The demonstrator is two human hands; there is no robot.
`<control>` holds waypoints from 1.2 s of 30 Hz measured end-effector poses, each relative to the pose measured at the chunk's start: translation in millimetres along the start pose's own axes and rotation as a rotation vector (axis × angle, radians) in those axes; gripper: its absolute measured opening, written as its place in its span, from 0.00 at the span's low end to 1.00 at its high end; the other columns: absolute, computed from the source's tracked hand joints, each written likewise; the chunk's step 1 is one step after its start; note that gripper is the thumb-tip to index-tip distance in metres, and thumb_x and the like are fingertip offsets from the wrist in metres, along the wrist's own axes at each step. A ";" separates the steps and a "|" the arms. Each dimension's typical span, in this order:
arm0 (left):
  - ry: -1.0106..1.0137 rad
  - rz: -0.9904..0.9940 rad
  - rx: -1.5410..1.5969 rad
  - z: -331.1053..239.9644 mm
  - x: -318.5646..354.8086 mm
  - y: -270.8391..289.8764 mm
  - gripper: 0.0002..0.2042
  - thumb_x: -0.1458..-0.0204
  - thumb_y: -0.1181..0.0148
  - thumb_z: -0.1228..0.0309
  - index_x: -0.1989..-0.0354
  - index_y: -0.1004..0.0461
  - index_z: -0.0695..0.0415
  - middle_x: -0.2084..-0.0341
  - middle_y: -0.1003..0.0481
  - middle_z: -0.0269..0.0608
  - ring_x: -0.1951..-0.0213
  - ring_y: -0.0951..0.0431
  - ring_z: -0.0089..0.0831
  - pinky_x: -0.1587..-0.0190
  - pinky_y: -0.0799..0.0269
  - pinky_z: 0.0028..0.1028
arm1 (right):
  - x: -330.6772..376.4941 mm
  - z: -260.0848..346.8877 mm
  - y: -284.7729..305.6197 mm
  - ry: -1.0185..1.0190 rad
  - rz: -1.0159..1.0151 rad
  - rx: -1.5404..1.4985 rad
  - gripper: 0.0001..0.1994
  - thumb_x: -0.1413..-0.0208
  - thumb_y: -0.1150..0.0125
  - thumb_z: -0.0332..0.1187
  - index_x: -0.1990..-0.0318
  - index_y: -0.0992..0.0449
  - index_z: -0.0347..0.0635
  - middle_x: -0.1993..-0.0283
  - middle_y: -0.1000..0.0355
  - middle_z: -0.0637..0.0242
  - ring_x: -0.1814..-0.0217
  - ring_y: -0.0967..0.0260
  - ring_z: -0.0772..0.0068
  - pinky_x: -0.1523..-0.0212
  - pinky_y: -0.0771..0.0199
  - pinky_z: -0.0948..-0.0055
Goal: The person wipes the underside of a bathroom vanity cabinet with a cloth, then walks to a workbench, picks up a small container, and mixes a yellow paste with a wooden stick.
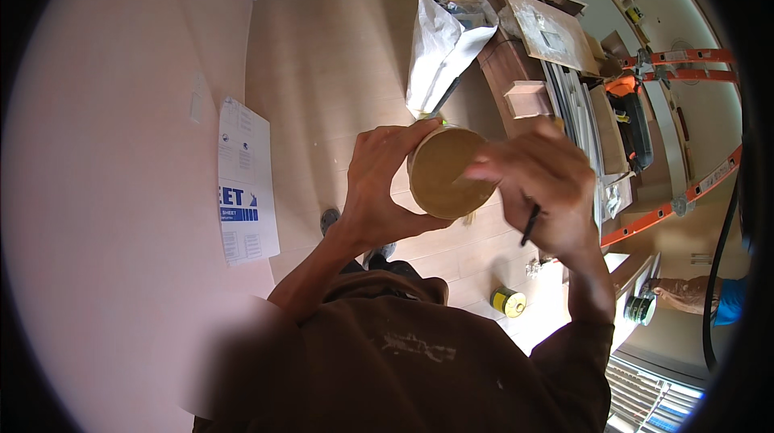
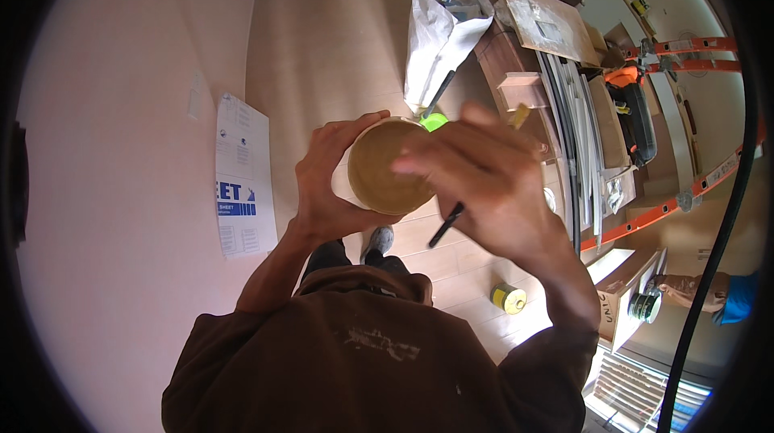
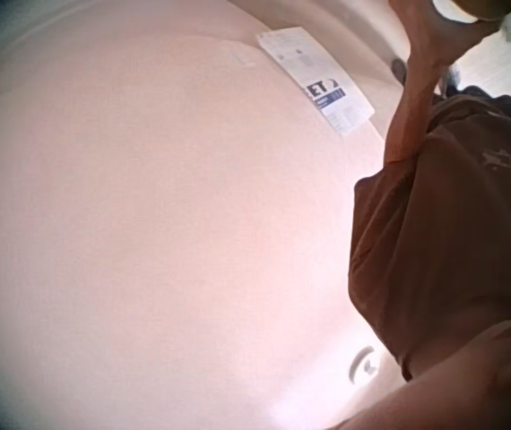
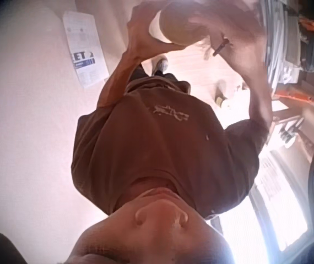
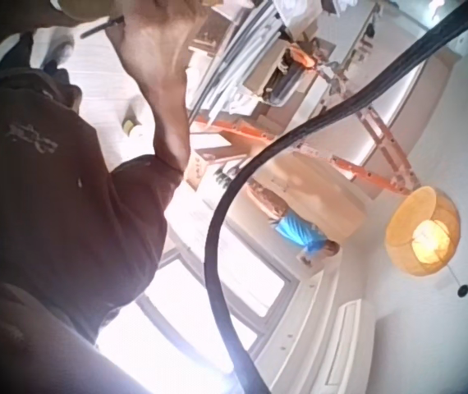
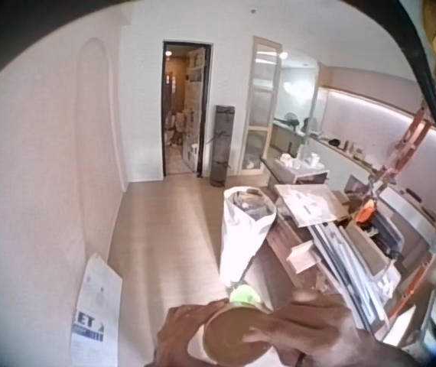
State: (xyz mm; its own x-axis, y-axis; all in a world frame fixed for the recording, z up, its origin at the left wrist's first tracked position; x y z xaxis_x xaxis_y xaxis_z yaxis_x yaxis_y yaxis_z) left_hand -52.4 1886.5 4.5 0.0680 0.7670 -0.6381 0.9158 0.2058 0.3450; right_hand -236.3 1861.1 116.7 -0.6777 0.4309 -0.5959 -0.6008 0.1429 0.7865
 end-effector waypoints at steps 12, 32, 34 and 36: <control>-0.021 0.031 -0.012 28.5 -35.0 13.3 0.44 0.78 0.19 0.65 0.42 0.29 0.57 0.47 0.24 0.42 0.50 0.24 0.39 0.45 0.31 0.36 | -21.2 -21.9 -16.8 0.016 -0.060 -0.015 0.20 0.70 0.32 0.20 0.62 0.19 0.43 0.69 0.22 0.64 0.73 0.31 0.68 0.77 0.33 0.70; -0.015 0.053 0.054 53.4 -46.6 24.7 0.46 0.78 0.20 0.65 0.40 0.31 0.55 0.49 0.24 0.36 0.52 0.26 0.36 0.48 0.37 0.35 | -42.7 -18.9 -43.3 -0.078 -0.107 -0.006 0.13 0.62 0.34 0.17 0.67 0.17 0.41 0.70 0.22 0.63 0.72 0.30 0.65 0.72 0.32 0.70; -0.019 0.053 0.056 56.2 -44.5 22.5 0.46 0.78 0.20 0.65 0.40 0.31 0.56 0.49 0.24 0.37 0.52 0.26 0.36 0.47 0.37 0.36 | -42.6 -14.1 -38.0 -0.110 -0.041 0.035 0.14 0.63 0.34 0.17 0.65 0.17 0.42 0.71 0.23 0.64 0.73 0.31 0.65 0.73 0.33 0.70; -0.029 0.042 0.059 55.0 -45.7 22.0 0.45 0.77 0.20 0.65 0.40 0.31 0.56 0.49 0.24 0.37 0.52 0.26 0.36 0.47 0.37 0.36 | -39.4 -23.1 -38.0 -0.097 -0.115 0.082 0.14 0.63 0.33 0.17 0.65 0.17 0.43 0.72 0.24 0.64 0.73 0.31 0.66 0.74 0.33 0.70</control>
State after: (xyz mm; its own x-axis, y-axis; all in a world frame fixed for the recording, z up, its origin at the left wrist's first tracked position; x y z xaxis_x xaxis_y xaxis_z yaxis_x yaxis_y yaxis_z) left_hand -13.6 1822.6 3.4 0.1177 0.7558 -0.6441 0.9336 0.1368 0.3311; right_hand -196.5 1818.1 106.5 -0.5597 0.4909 -0.6677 -0.6330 0.2668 0.7268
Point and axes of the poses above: each hand's wrist, its own x-axis away from the middle knuckle, its own y-axis out of the back of the hand, z = x × y, the point moved 1 cm from there along -x, towards the middle knuckle
